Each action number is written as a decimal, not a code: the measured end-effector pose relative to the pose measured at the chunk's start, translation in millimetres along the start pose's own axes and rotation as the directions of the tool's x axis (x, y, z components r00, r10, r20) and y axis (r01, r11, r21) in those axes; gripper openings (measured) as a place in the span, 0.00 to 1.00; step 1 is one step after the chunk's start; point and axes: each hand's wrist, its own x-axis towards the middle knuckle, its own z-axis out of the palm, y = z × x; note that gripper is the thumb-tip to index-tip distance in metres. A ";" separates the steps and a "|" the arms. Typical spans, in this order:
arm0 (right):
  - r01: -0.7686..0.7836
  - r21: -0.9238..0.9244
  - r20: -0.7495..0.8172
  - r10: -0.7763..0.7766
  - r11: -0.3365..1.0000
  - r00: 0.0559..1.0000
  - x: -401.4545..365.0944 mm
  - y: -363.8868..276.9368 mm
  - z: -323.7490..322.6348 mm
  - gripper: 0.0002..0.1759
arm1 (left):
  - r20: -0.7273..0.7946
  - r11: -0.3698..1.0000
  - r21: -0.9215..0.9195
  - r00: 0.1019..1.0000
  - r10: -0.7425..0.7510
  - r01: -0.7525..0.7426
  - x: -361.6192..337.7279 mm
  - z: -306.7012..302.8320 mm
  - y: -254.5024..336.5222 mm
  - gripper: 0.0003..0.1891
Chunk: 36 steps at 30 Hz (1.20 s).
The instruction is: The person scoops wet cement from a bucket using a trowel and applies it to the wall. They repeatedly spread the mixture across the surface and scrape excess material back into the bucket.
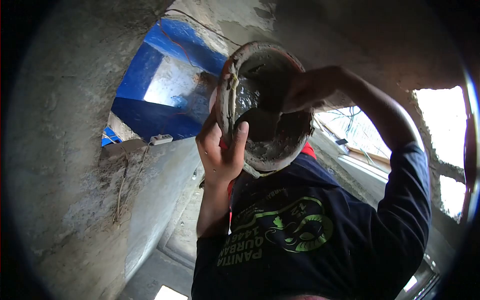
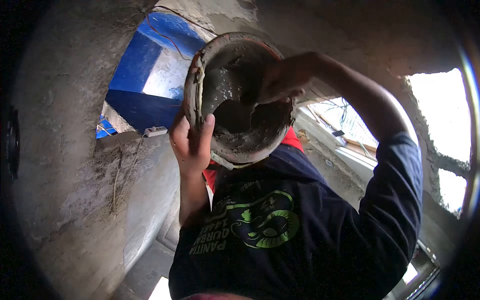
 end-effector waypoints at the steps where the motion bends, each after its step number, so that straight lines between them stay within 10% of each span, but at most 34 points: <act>1: 0.007 -0.018 0.005 -0.007 1.000 1.000 -9.3 5.3 4.5 0.26 | -0.008 0.999 -0.013 0.999 -0.034 0.034 -2.3 -0.5 0.2 0.19; 7: 0.112 0.188 -0.376 -0.034 0.976 0.926 -60.8 -8.9 26.1 0.21 | -0.092 0.999 -0.047 0.995 -0.025 0.021 -1.1 -6.6 -2.0 0.16; 9: -0.132 0.083 -0.543 0.156 0.988 0.825 -64.8 -12.3 36.2 0.20 | -0.050 0.993 -0.072 0.994 -0.098 0.095 -3.0 -10.3 -2.4 0.22; 10: 0.077 -0.167 -0.555 -0.158 0.983 0.817 -59.4 0.6 36.8 0.19 | -0.110 0.993 -0.078 0.990 -0.094 0.086 -0.5 -6.6 -2.3 0.16; 13: -0.163 0.141 -0.326 0.201 0.976 0.924 -77.6 -9.8 26.8 0.19 | -0.126 0.992 -0.080 0.987 -0.105 0.095 1.8 -4.3 -1.2 0.11; 18: -0.136 -0.003 -0.371 0.125 0.991 0.920 -79.9 4.3 26.8 0.18 | -0.082 0.989 -0.121 0.992 -0.092 0.082 -2.0 -5.2 -8.5 0.21; 25: 0.079 0.456 -0.319 0.080 0.887 0.944 -88.1 10.2 32.7 0.18 | -0.152 0.994 -0.065 0.984 -0.092 0.083 -6.0 -10.0 -9.7 0.16; 27: -0.057 0.404 -0.335 0.206 0.913 0.919 -89.7 -7.7 32.7 0.20 | -0.169 0.985 -0.124 0.976 -0.138 0.118 -7.7 -12.5 -16.4 0.17; 31: 0.106 0.347 -0.413 0.051 0.932 0.910 -95.8 0.2 34.4 0.14 | -0.190 0.944 -0.265 0.949 -0.251 0.197 -12.0 -16.1 -20.1 0.19; 33: 0.319 -0.085 -0.541 -0.312 0.944 0.781 -92.0 2.0 31.4 0.21 | -0.131 0.965 -0.163 0.965 -0.226 0.204 -18.1 -24.5 -32.4 0.24; 34: 0.229 0.119 -0.581 -0.119 0.966 0.805 -95.4 -10.2 32.5 0.25 | -0.168 0.954 -0.228 0.957 -0.237 0.197 -18.5 -22.9 -33.4 0.24; 36: 0.256 -0.149 -0.681 -0.287 0.955 0.674 -90.6 -15.7 27.0 0.24 | -0.214 0.941 -0.300 0.950 -0.227 0.157 -18.1 -22.3 -34.1 0.25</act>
